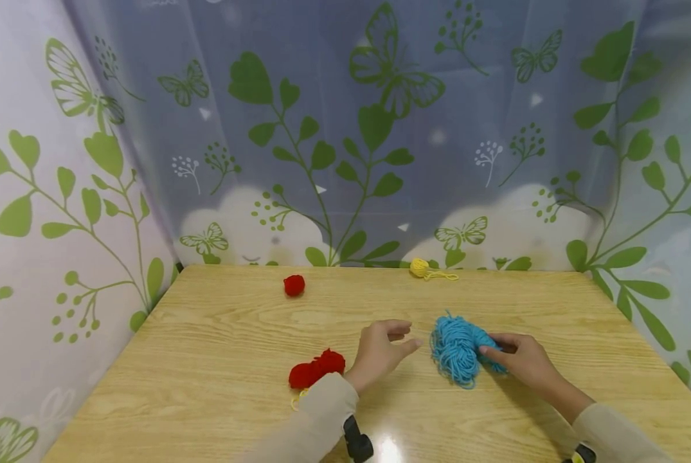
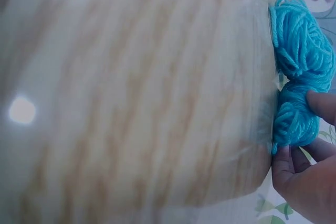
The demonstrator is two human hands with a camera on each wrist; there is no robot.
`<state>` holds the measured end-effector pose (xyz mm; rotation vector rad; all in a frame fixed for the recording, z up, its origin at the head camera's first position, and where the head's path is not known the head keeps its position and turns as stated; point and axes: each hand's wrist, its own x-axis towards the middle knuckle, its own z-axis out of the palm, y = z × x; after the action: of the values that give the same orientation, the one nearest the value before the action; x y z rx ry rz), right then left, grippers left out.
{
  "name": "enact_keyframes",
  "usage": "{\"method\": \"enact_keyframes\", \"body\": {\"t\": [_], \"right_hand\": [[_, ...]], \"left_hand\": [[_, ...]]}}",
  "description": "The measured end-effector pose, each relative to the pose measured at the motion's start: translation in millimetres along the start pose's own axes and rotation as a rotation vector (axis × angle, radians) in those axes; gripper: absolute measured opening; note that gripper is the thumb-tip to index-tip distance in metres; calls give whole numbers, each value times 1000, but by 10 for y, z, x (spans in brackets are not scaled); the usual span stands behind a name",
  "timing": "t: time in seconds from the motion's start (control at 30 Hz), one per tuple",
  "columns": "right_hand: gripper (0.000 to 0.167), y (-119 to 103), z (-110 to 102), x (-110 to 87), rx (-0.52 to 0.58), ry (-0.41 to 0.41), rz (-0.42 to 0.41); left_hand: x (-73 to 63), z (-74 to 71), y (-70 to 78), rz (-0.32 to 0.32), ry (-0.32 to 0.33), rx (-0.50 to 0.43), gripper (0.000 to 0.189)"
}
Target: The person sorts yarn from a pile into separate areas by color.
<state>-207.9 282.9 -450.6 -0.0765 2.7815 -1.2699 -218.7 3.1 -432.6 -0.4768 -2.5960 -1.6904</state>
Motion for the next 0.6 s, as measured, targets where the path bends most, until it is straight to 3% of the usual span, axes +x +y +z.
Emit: {"method": "enact_keyframes", "body": {"t": [0.2, 0.43, 0.6], "right_hand": [[61, 0, -8, -13, 10, -1, 0], [60, 8, -4, -9, 20, 0, 0], [62, 11, -7, 3, 24, -8, 3]], "left_hand": [[64, -390, -38, -14, 36, 66, 41], [185, -965, -206, 13, 84, 117, 47], [306, -1379, -379, 40, 155, 279, 52]]}}
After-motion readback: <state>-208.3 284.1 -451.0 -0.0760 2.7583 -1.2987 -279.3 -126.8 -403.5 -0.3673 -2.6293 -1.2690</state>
